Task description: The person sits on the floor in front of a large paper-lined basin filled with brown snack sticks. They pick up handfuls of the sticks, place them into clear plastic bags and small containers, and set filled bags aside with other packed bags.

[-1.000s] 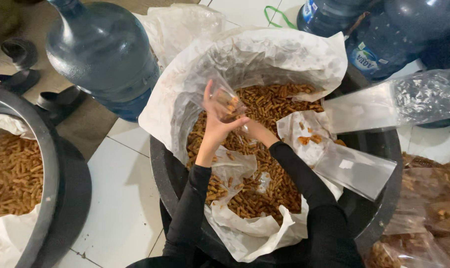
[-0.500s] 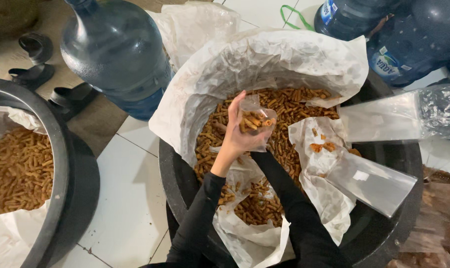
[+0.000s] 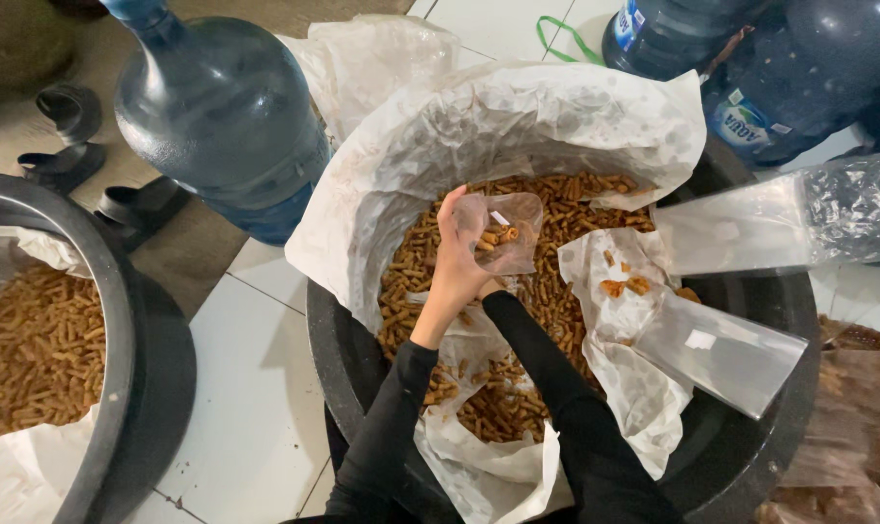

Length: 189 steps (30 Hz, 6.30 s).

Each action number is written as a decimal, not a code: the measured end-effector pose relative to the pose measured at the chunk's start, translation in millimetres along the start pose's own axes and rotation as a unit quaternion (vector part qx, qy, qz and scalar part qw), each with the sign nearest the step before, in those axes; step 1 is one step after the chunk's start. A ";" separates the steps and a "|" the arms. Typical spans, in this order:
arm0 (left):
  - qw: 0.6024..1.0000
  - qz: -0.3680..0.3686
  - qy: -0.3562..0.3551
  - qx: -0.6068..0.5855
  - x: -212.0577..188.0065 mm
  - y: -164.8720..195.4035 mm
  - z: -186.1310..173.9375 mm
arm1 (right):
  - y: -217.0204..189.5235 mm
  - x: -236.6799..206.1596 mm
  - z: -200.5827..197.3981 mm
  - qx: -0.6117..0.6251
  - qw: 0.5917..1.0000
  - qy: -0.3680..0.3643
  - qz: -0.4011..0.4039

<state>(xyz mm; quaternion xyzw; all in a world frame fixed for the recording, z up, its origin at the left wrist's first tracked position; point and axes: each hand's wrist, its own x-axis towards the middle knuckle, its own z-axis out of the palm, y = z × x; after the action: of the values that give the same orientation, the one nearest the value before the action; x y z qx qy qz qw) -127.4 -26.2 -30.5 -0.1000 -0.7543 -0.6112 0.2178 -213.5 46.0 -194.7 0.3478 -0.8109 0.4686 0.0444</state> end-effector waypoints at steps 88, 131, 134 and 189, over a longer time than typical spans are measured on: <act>0.963 -0.165 -0.168 -0.131 -90.9 76.1 42.1 | -318.8 -79.4 -327.9 0.219 0.961 -0.019 0.169; 0.941 -0.093 -0.143 -0.291 -104.1 82.8 53.7 | -270.4 -69.8 -294.2 -0.078 0.960 -0.195 0.186; 0.928 -0.153 -0.152 -0.305 -101.5 83.0 54.6 | -267.8 -68.9 -299.4 -0.069 0.955 -0.222 0.186; 0.741 -0.315 -0.186 -0.564 -107.6 71.8 65.5 | -288.9 -103.0 -377.3 -0.151 0.985 0.077 0.023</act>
<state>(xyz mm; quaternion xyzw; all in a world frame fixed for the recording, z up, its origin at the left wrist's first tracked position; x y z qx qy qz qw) -15.7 66.2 -26.3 -0.0733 -0.2860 -0.9279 -0.2276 -56.6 305.9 185.1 0.2808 -0.8743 0.3674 0.1477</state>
